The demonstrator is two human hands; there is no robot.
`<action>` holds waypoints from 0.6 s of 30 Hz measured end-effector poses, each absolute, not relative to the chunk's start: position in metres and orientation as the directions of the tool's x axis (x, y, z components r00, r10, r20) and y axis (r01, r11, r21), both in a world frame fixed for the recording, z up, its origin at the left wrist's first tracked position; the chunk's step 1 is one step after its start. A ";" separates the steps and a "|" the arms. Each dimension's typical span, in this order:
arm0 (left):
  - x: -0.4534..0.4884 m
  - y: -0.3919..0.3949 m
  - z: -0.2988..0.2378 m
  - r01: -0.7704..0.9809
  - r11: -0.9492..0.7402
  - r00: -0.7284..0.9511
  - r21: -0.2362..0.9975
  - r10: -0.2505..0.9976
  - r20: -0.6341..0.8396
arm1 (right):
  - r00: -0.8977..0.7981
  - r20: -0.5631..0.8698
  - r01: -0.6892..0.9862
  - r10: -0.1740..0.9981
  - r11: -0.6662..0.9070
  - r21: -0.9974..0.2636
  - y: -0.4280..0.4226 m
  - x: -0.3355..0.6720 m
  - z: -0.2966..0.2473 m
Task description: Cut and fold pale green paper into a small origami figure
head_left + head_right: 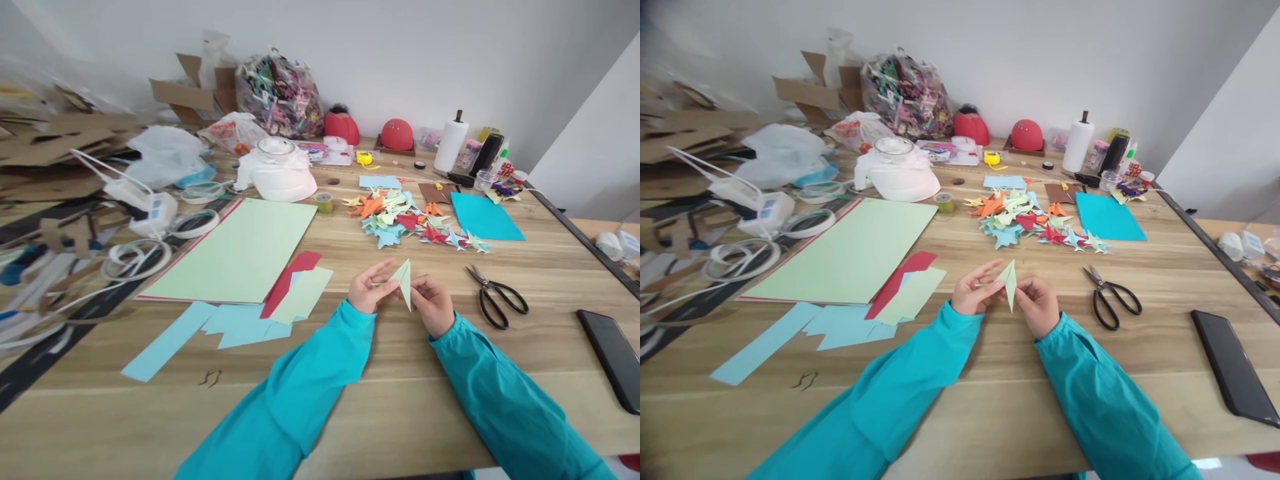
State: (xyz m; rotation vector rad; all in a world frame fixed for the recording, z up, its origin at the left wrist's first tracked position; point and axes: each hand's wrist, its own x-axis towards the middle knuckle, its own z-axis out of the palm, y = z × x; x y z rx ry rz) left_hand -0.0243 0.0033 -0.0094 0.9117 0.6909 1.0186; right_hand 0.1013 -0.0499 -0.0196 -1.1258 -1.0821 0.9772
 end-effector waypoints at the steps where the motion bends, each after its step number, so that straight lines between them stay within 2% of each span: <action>1: -0.023 0.003 -0.010 -0.424 0.273 0.389 0.864 0.916 -0.098 | 0.214 0.155 -0.062 0.964 0.172 -0.983 -0.050 0.101 -0.019; 6: -0.018 -0.002 -0.007 -0.487 0.377 0.465 0.788 0.875 -0.131 | 0.224 0.157 -0.076 0.962 0.178 -0.981 -0.052 0.100 -0.018; 10: -0.018 -0.004 -0.005 -0.485 0.398 0.493 0.779 0.860 -0.132 | 0.223 0.180 -0.047 0.958 0.195 -0.980 -0.053 0.100 -0.018; 14: -0.019 -0.001 -0.009 -0.507 0.367 0.449 0.780 0.885 -0.124 | 0.233 0.284 0.146 0.930 0.255 -0.956 -0.056 0.099 -0.019; 18: -0.020 0.003 -0.016 -0.455 0.289 0.413 0.842 0.907 -0.088 | 0.232 0.363 0.347 0.903 0.271 -0.898 -0.058 0.100 -0.019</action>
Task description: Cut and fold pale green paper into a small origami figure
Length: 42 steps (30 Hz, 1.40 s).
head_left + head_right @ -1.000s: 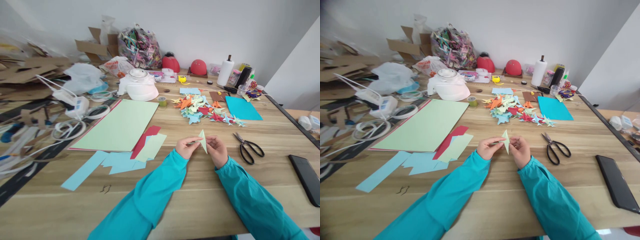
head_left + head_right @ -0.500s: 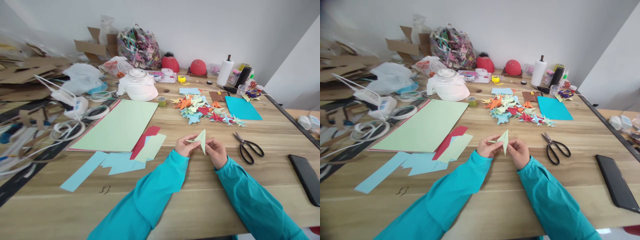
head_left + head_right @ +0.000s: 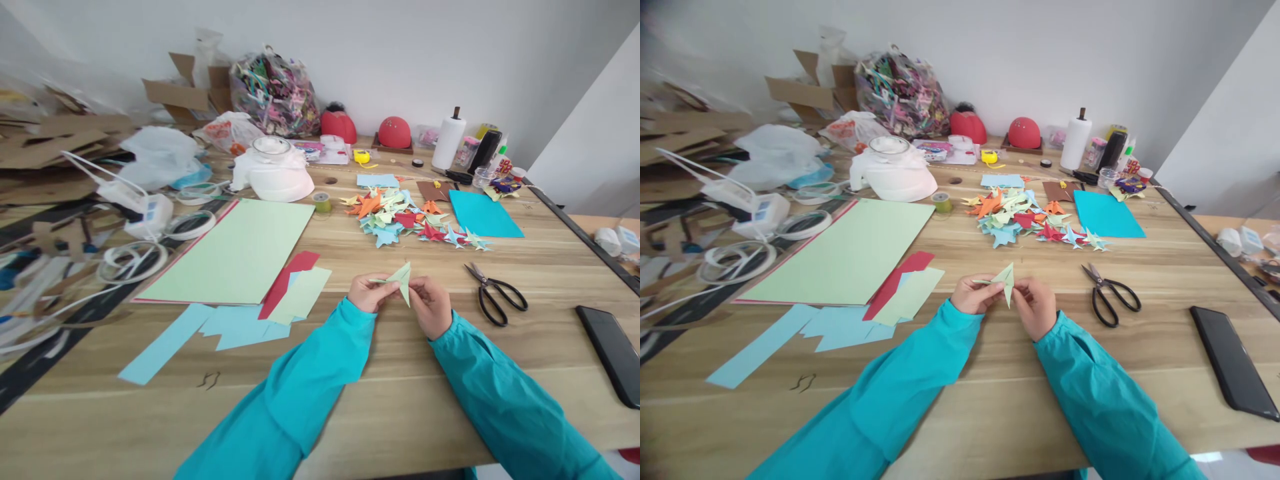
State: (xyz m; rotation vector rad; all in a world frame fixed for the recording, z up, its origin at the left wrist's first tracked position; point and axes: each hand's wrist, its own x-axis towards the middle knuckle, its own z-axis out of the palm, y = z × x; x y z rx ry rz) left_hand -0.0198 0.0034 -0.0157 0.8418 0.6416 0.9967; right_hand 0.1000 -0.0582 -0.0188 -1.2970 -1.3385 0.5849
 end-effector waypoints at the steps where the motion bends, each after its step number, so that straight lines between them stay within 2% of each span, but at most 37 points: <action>1: -0.020 0.004 -0.017 -0.435 0.267 0.410 0.860 0.909 -0.075 | 0.230 0.380 0.387 0.896 0.274 -0.881 -0.058 0.100 -0.019; 5: -0.020 0.005 -0.018 -0.393 0.225 0.414 0.892 0.909 -0.046 | 0.221 0.431 0.456 0.875 0.298 -0.838 -0.057 0.102 -0.018; 26: -0.019 0.006 -0.022 -0.365 0.273 0.401 0.890 0.909 -0.115 | 0.199 0.365 0.240 0.909 0.316 -0.918 -0.056 0.102 -0.018; 42: -0.021 0.006 -0.019 -0.290 0.188 0.340 0.938 0.937 -0.083 | 0.185 0.312 0.232 0.932 0.267 -0.935 -0.058 0.102 -0.012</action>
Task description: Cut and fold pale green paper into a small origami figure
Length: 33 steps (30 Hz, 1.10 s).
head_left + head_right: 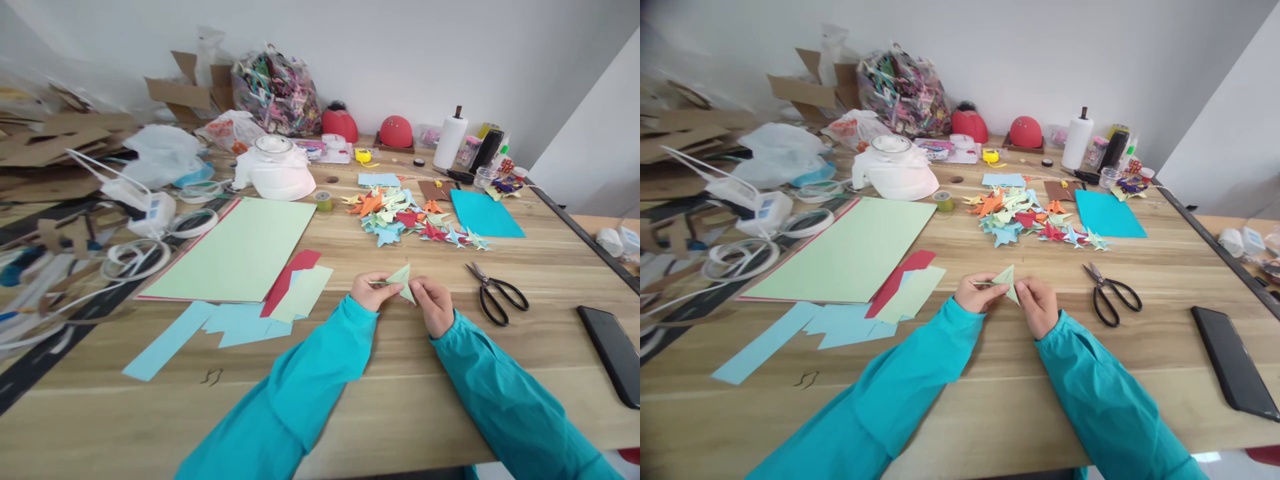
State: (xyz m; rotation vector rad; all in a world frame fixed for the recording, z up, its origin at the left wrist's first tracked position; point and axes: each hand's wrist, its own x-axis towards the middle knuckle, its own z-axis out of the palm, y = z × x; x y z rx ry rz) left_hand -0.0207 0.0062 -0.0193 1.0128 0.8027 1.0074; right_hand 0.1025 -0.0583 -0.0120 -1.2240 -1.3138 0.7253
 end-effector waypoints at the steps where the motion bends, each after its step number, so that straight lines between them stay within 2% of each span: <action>1: -0.021 0.006 -0.018 -0.280 0.174 0.336 0.944 0.939 -0.074 | 0.184 0.301 0.221 0.936 0.259 -0.940 -0.058 0.102 -0.012; 5: -0.021 0.005 -0.017 -0.245 0.124 0.317 0.962 0.948 -0.041 | 0.195 0.276 0.193 0.941 0.239 -0.952 -0.057 0.101 -0.014; 19: -0.020 0.005 -0.017 -0.263 0.153 0.356 0.953 0.933 -0.051 | 0.191 0.229 0.205 0.955 0.189 -0.960 -0.057 0.101 -0.015; 23: -0.020 0.004 -0.017 -0.305 0.226 0.389 0.925 0.916 -0.096 | 0.181 0.225 0.179 0.958 0.193 -0.965 -0.056 0.101 -0.017; 28: -0.017 0.005 -0.019 -0.427 0.347 0.414 0.835 0.896 -0.161 | 0.223 0.234 0.169 0.946 0.199 -0.965 -0.055 0.101 -0.019; 33: -0.016 0.003 -0.021 -0.357 0.236 0.363 0.904 0.927 -0.099 | 0.240 0.212 0.128 0.947 0.186 -0.974 -0.055 0.098 -0.015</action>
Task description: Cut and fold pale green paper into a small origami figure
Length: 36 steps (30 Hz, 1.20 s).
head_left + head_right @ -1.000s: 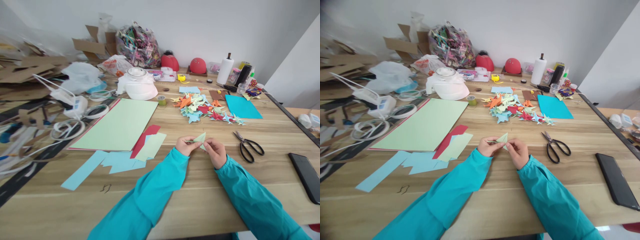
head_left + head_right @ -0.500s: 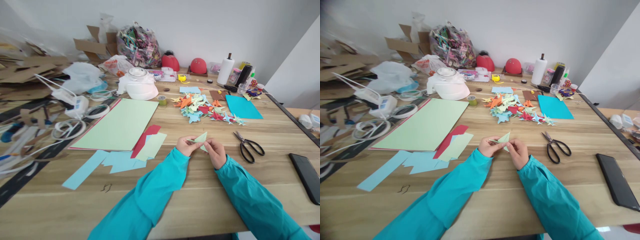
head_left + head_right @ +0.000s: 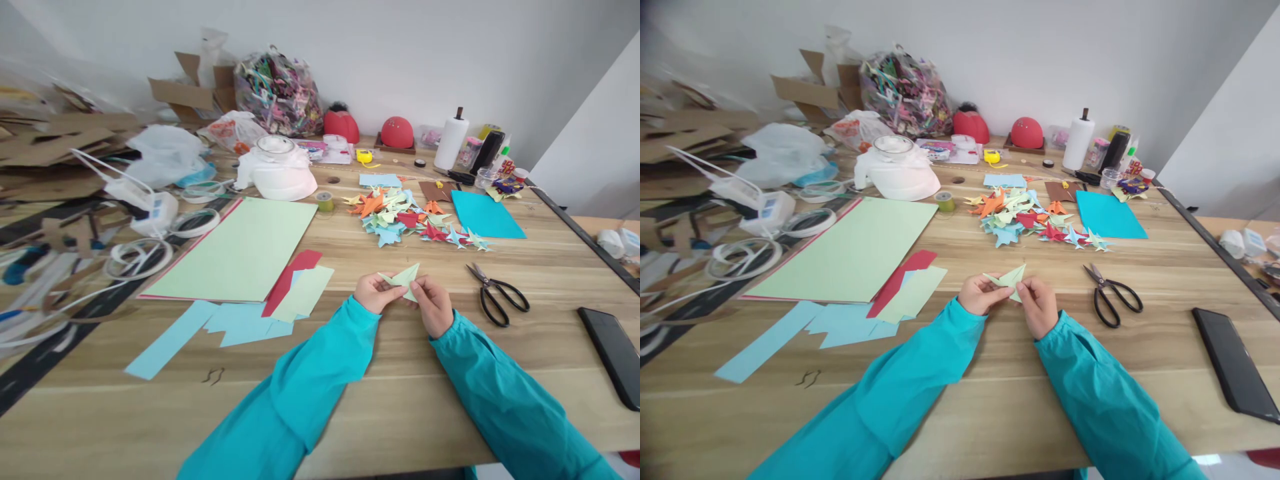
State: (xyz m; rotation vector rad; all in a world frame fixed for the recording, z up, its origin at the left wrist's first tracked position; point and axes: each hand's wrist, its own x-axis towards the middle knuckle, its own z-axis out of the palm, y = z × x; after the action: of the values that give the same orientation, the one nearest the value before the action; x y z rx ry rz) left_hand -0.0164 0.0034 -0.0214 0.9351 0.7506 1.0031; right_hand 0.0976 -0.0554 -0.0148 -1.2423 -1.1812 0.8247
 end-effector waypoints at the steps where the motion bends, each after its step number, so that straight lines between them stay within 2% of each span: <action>1: -0.017 0.003 -0.021 -0.336 0.210 0.367 0.918 0.927 -0.077 | 0.242 0.206 0.116 0.948 0.183 -0.976 -0.056 0.097 -0.014; 8: -0.020 0.005 -0.023 -0.267 0.161 0.398 0.950 0.916 -0.043 | 0.192 0.195 0.133 0.962 0.171 -0.976 -0.055 0.100 -0.017; 14: -0.021 0.007 -0.023 -0.273 0.203 0.451 0.940 0.890 -0.061 | 0.153 0.154 0.093 0.976 0.141 -0.986 -0.055 0.102 -0.016; 21: -0.020 0.005 -0.020 -0.272 0.226 0.390 0.935 0.914 -0.108 | 0.180 0.145 0.059 0.973 0.136 -0.989 -0.054 0.100 -0.014; 27: -0.023 0.008 -0.020 -0.218 0.247 0.487 0.944 0.866 -0.114 | 0.131 0.105 0.026 0.986 0.103 -0.994 -0.052 0.102 -0.016; 33: -0.020 0.009 -0.027 -0.271 0.282 0.465 0.921 0.876 -0.131 | 0.113 0.055 -0.058 0.992 0.062 -0.996 -0.051 0.101 -0.013; 36: -0.018 0.008 -0.029 -0.262 0.247 0.427 0.933 0.897 -0.117 | 0.134 0.061 -0.059 0.989 0.069 -0.996 -0.051 0.101 -0.013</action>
State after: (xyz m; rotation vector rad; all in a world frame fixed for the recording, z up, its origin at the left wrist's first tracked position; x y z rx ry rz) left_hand -0.0181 0.0082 -0.0295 1.0171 0.7684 0.9060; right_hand 0.1011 -0.0513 -0.0127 -1.1753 -1.0960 1.0940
